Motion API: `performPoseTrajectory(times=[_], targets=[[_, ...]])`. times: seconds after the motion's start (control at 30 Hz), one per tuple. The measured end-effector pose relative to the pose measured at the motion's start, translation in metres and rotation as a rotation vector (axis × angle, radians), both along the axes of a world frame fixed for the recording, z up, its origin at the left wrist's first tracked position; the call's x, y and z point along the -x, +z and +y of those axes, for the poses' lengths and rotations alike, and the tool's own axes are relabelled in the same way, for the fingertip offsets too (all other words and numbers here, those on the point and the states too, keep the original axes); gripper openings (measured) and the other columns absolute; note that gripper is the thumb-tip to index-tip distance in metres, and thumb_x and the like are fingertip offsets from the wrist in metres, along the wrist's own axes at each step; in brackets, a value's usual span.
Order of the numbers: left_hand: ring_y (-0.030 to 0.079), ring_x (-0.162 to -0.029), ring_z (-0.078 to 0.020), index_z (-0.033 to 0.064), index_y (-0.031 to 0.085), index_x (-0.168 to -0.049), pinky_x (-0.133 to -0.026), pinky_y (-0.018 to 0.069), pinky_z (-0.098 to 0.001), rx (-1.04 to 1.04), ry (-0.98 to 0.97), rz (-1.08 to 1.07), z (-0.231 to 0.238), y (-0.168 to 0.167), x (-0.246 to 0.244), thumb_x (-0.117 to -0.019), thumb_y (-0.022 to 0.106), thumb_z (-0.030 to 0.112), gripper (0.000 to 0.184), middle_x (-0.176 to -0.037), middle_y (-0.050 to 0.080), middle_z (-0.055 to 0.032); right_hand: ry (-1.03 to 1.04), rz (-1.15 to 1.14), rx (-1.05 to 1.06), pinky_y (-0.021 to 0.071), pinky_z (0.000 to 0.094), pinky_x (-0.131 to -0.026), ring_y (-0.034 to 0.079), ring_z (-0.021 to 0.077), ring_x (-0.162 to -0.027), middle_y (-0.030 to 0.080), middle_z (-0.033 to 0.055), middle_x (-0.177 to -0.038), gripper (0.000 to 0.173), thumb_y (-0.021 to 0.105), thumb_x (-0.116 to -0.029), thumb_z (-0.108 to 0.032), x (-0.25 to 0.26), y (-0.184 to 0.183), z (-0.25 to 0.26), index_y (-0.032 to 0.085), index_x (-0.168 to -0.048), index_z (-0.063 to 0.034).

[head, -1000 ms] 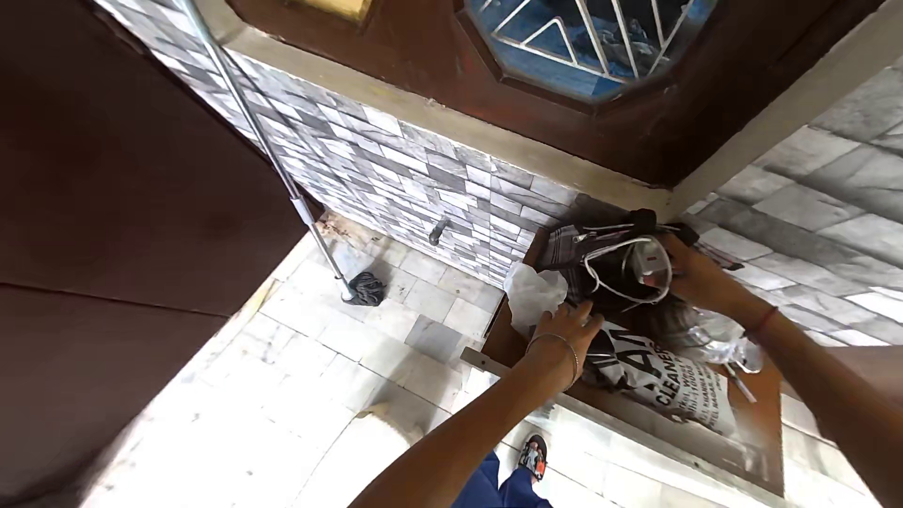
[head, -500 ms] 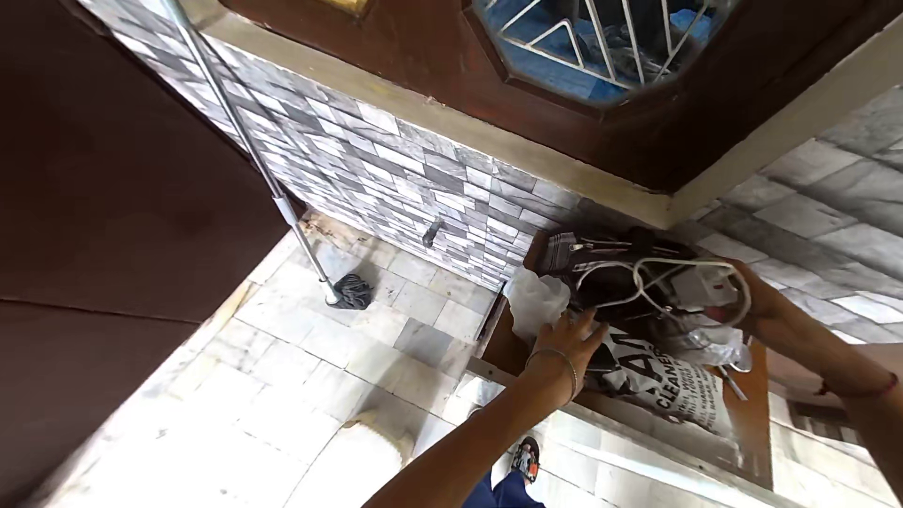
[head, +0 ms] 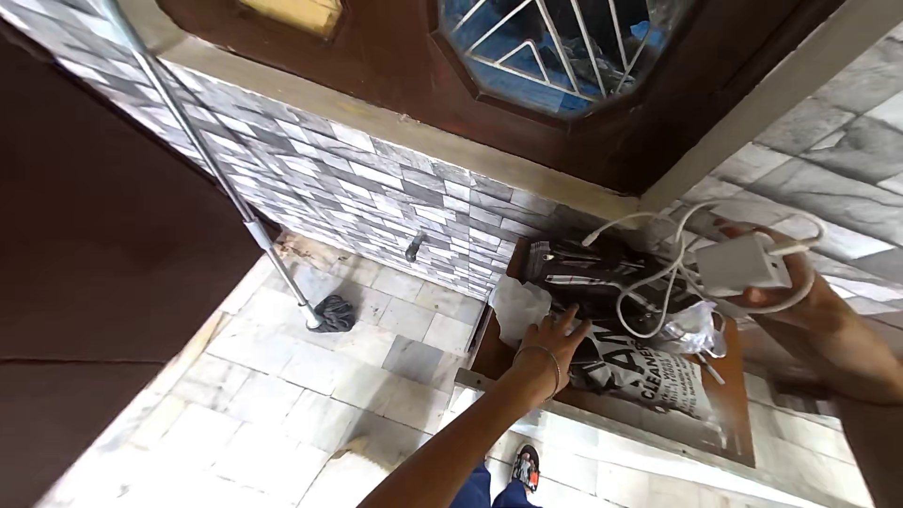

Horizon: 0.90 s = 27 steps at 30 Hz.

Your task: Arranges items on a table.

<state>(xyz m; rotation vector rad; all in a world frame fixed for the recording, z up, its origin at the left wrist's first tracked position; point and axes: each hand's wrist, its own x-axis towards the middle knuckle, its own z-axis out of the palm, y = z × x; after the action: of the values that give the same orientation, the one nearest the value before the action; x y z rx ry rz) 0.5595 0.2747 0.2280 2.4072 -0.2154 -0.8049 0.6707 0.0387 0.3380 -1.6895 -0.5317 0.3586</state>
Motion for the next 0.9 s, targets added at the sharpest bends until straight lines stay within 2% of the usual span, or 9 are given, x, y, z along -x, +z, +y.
performPoseTrajectory(times=[0.1, 0.2, 0.3, 0.5, 0.67, 0.73, 0.8, 0.87, 0.9], targets=[[0.039, -0.142, -0.0426, 0.0212, 0.031, -0.162, -0.102, 0.0432, -0.0605, 0.022, 0.003, 0.023, -0.001, 0.006, -0.006, -0.0906, 0.064, -0.004, 0.083, -0.173, 0.01, -0.0054, 0.011, 0.014, -0.084, 0.0591, 0.0264, -0.09, 0.065, 0.0068, -0.111, 0.066, -0.0086, -0.126, 0.067, 0.084, -0.0765, -0.036, -0.003, -0.001, 0.008, 0.054, -0.136, -0.0292], [0.038, -0.144, -0.041, 0.0179, 0.039, -0.159, -0.106, 0.0414, -0.0604, 0.063, 0.022, 0.029, -0.002, 0.005, -0.013, -0.0908, 0.063, -0.004, 0.075, -0.173, 0.012, -0.0045, -0.023, 0.026, -0.1, 0.0586, 0.024, -0.091, 0.066, 0.0033, -0.107, 0.068, -0.0121, -0.12, 0.063, 0.08, -0.0774, -0.028, 0.002, 0.003, 0.014, 0.052, -0.134, -0.031], [0.039, -0.145, -0.0392, 0.0172, 0.041, -0.157, -0.107, 0.0405, -0.0598, 0.063, 0.02, 0.04, -0.001, 0.001, -0.017, -0.0918, 0.063, -0.003, 0.072, -0.172, 0.014, -0.0041, -0.082, 0.021, -0.122, 0.0587, 0.0252, -0.09, 0.067, 0.0046, -0.107, 0.068, -0.0106, -0.119, 0.063, 0.08, -0.0773, -0.028, 0.008, 0.004, 0.004, 0.052, -0.133, -0.03], [0.041, -0.143, -0.0385, 0.0161, 0.046, -0.154, -0.107, 0.0435, -0.0575, 0.052, 0.02, 0.018, 0.0, 0.003, -0.019, -0.0921, 0.064, -0.002, 0.067, -0.172, 0.015, -0.0043, -0.245, 0.014, -0.091, 0.0602, 0.0247, -0.082, 0.069, 0.0069, -0.099, 0.068, -0.0059, -0.119, 0.06, 0.075, -0.0786, -0.023, 0.029, 0.013, -0.042, 0.05, -0.133, -0.025], [0.045, -0.142, -0.0362, 0.0111, 0.048, -0.152, -0.11, 0.0439, -0.0522, 0.101, 0.034, -0.035, 0.0, 0.005, -0.02, -0.0935, 0.06, -0.004, 0.061, -0.17, 0.02, -0.01, -0.413, -0.029, -0.033, 0.0582, 0.0262, -0.092, 0.067, 0.0075, -0.11, 0.067, -0.0059, -0.125, 0.064, 0.071, -0.0788, -0.019, 0.054, 0.028, -0.103, 0.047, -0.138, -0.0223], [0.046, -0.141, -0.0352, 0.009, 0.047, -0.152, -0.111, 0.0435, -0.0497, 0.12, 0.061, -0.045, -0.003, 0.009, -0.019, -0.0951, 0.057, -0.004, 0.059, -0.167, 0.026, -0.0127, -0.503, -0.045, 0.013, 0.0577, 0.0246, -0.092, 0.066, 0.0053, -0.109, 0.066, -0.0058, -0.123, 0.066, 0.071, -0.0776, -0.017, 0.06, 0.025, -0.13, 0.045, -0.139, -0.0199], [0.048, -0.139, -0.0351, 0.0045, 0.046, -0.151, -0.113, 0.0421, -0.0484, 0.153, 0.115, -0.038, -0.009, 0.014, -0.018, -0.0984, 0.055, -0.002, 0.054, -0.159, 0.039, -0.0175, -0.588, -0.06, 0.124, 0.057, 0.0218, -0.088, 0.065, 0.002, -0.105, 0.063, -0.0047, -0.119, 0.068, 0.067, -0.0782, -0.011, 0.065, 0.017, -0.155, 0.041, -0.141, -0.0152], [0.056, -0.129, -0.0355, 0.0005, 0.046, -0.149, -0.11, 0.0433, -0.0489, 0.205, 0.199, -0.024, -0.017, 0.017, -0.018, -0.1022, 0.053, 0.003, 0.048, -0.144, 0.054, -0.0223, -0.633, -0.045, 0.269, 0.0571, 0.0252, -0.084, 0.065, 0.0057, -0.1, 0.062, 0.003, -0.118, 0.065, 0.064, -0.082, 0.0, 0.067, 0.003, -0.177, 0.038, -0.142, -0.0076], [0.061, -0.119, -0.035, -0.0002, 0.048, -0.147, -0.104, 0.0466, -0.0489, 0.237, 0.242, -0.028, -0.022, 0.014, -0.019, -0.1036, 0.053, 0.005, 0.044, -0.132, 0.062, -0.0229, -0.643, -0.02, 0.345, 0.057, 0.0299, -0.084, 0.065, 0.0112, -0.1, 0.061, 0.0094, -0.12, 0.062, 0.064, -0.085, 0.005, 0.066, -0.005, -0.185, 0.039, -0.141, -0.0032]])
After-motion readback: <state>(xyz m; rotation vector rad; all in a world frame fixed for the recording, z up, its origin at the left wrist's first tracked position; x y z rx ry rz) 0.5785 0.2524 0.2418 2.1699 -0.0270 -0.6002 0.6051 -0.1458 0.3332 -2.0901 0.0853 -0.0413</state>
